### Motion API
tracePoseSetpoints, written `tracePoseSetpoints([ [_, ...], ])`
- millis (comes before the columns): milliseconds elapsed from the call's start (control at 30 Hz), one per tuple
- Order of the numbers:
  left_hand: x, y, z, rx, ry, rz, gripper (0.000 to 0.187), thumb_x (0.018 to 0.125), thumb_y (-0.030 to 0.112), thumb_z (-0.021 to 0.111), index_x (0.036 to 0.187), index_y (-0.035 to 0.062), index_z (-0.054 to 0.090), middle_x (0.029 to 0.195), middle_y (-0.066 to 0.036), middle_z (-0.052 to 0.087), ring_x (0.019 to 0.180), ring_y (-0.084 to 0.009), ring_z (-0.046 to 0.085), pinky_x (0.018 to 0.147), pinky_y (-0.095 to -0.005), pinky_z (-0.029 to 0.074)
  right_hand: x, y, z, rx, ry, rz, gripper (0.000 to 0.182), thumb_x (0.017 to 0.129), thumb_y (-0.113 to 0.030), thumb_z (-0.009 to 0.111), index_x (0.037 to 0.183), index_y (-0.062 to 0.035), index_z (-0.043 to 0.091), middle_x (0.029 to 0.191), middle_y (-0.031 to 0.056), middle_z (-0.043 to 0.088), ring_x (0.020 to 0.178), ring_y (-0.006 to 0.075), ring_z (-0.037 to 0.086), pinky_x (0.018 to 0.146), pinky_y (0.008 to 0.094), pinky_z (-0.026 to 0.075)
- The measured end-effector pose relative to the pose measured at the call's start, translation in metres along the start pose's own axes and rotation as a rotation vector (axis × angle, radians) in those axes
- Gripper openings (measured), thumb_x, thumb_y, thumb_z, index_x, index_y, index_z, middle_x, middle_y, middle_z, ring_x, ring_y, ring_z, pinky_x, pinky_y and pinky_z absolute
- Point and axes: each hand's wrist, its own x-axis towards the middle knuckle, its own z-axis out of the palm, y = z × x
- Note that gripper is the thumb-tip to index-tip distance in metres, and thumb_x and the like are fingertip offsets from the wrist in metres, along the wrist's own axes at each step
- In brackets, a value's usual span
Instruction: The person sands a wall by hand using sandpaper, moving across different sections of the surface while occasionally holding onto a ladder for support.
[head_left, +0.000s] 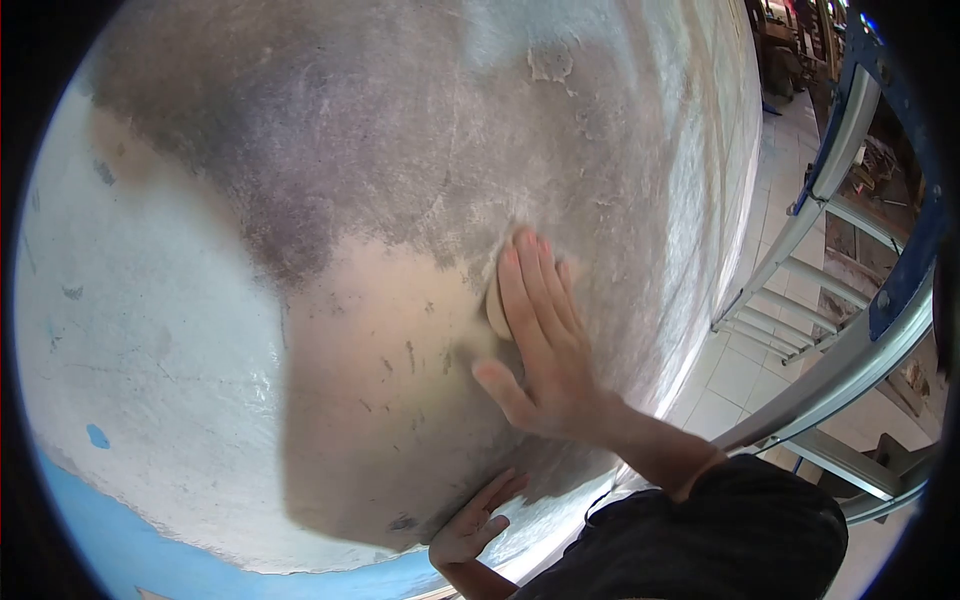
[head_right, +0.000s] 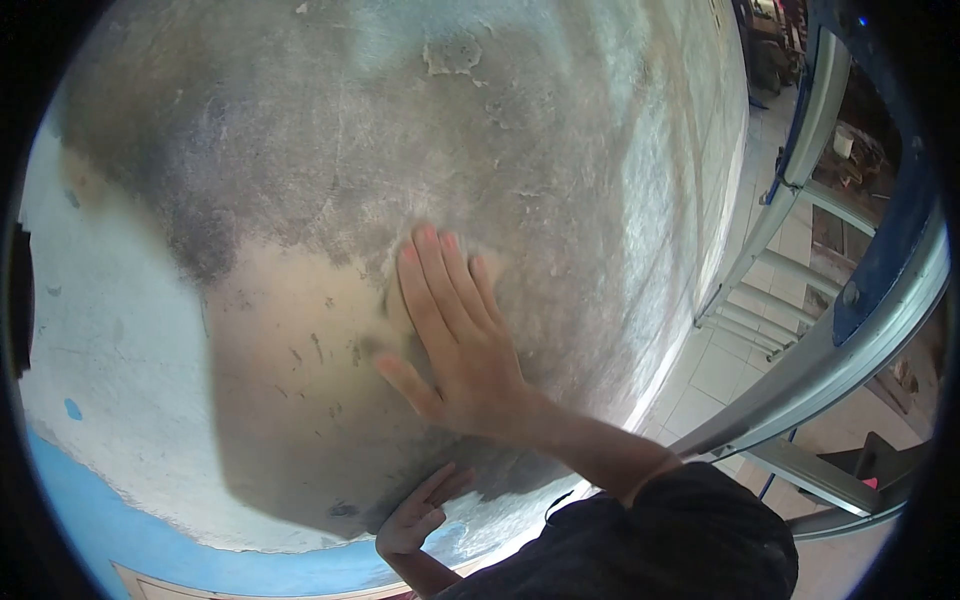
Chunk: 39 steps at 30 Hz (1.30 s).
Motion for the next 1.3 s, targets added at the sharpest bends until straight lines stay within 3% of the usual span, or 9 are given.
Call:
tracePoseSetpoints([
  [67,0.001,-0.001,-0.001,0.0,0.003,0.0,0.071,0.098,0.026,0.052,0.149,-0.0027,0.013,0.15,-0.022,0.03,0.142,-0.03,0.025,0.115,-0.0405,0.014,-0.016,0.005,0.002,-0.002,-0.045,-0.01,0.073,0.092,-0.039,0.052,0.142,0.0085,0.03,0.148,0.0306,0.028,0.138,0.0468,0.026,0.109,0.0582,0.021],
  [267,0.001,0.0,0.0,-0.008,-0.003,-0.005,0.071,0.098,0.026,0.052,0.149,-0.0025,0.013,0.15,-0.021,0.03,0.142,-0.03,0.025,0.115,-0.0405,0.014,0.042,0.019,-0.006,-0.113,0.097,-0.056,0.073,0.093,-0.041,0.051,0.143,0.008,0.029,0.147,0.0312,0.028,0.137,0.0473,0.026,0.11,0.0577,0.02],
  [467,0.002,-0.006,-0.003,0.0,-0.003,0.007,0.07,0.098,0.026,0.052,0.149,-0.0023,0.013,0.151,-0.021,0.029,0.142,-0.0299,0.025,0.115,-0.0403,0.014,-0.008,0.01,-0.001,-0.062,-0.054,-0.018,0.071,0.093,-0.037,0.051,0.143,0.0079,0.028,0.147,0.031,0.028,0.137,0.0471,0.026,0.11,0.0584,0.019],
  [667,0.002,-0.001,0.0,-0.007,0.007,-0.017,0.07,0.097,0.026,0.052,0.149,-0.002,0.014,0.151,-0.021,0.029,0.142,-0.0298,0.025,0.115,-0.0399,0.014,0.036,0.017,-0.005,-0.092,0.112,-0.006,0.074,0.093,-0.04,0.052,0.144,0.0074,0.028,0.148,0.0303,0.026,0.138,0.047,0.025,0.11,0.0588,0.017],
  [767,0.004,-0.003,-0.002,-0.007,0.001,-0.001,0.07,0.098,0.026,0.052,0.149,-0.0019,0.014,0.151,-0.021,0.03,0.142,-0.0297,0.025,0.115,-0.04,0.015,-0.002,-0.002,0.0,0.004,0.007,0.025,0.074,0.093,-0.04,0.052,0.144,0.0074,0.027,0.149,0.03,0.025,0.138,0.0469,0.025,0.109,0.0594,0.019],
  [967,0.004,0.002,0.002,-0.018,-0.013,-0.013,0.069,0.098,0.024,0.052,0.149,-0.0019,0.014,0.151,-0.021,0.029,0.142,-0.0295,0.025,0.115,-0.0398,0.015,0.061,0.005,-0.005,-0.048,0.076,-0.155,0.077,0.093,-0.044,0.051,0.145,0.0061,0.025,0.15,0.029,0.024,0.14,0.0458,0.022,0.11,0.0589,0.018],
  [1067,0.004,0.002,0.001,-0.019,-0.011,-0.016,0.069,0.098,0.022,0.051,0.149,-0.0019,0.013,0.151,-0.021,0.029,0.142,-0.0295,0.024,0.115,-0.0396,0.014,0.057,0.009,-0.005,-0.023,0.041,-0.233,0.077,0.093,-0.045,0.051,0.145,0.0054,0.025,0.15,0.0269,0.025,0.14,0.0436,0.023,0.111,0.0579,0.019],
  [1167,0.003,0.001,-0.001,-0.012,-0.002,-0.026,0.069,0.097,0.022,0.051,0.149,-0.0019,0.013,0.151,-0.021,0.029,0.142,-0.0295,0.024,0.115,-0.0396,0.014,0.012,0.021,-0.006,-0.009,-0.045,-0.127,0.077,0.093,-0.045,0.051,0.145,0.0054,0.026,0.151,0.0254,0.026,0.139,0.0424,0.026,0.11,0.0567,0.021],
  [1300,0.002,0.003,0.0,-0.011,-0.004,-0.038,0.069,0.098,0.022,0.051,0.149,-0.002,0.013,0.151,-0.021,0.029,0.142,-0.0295,0.024,0.115,-0.0396,0.014,0.046,0.032,-0.007,-0.104,0.074,-0.202,0.077,0.093,-0.045,0.051,0.145,0.0056,0.026,0.151,0.0256,0.025,0.139,0.0431,0.026,0.111,0.0552,0.021],
])
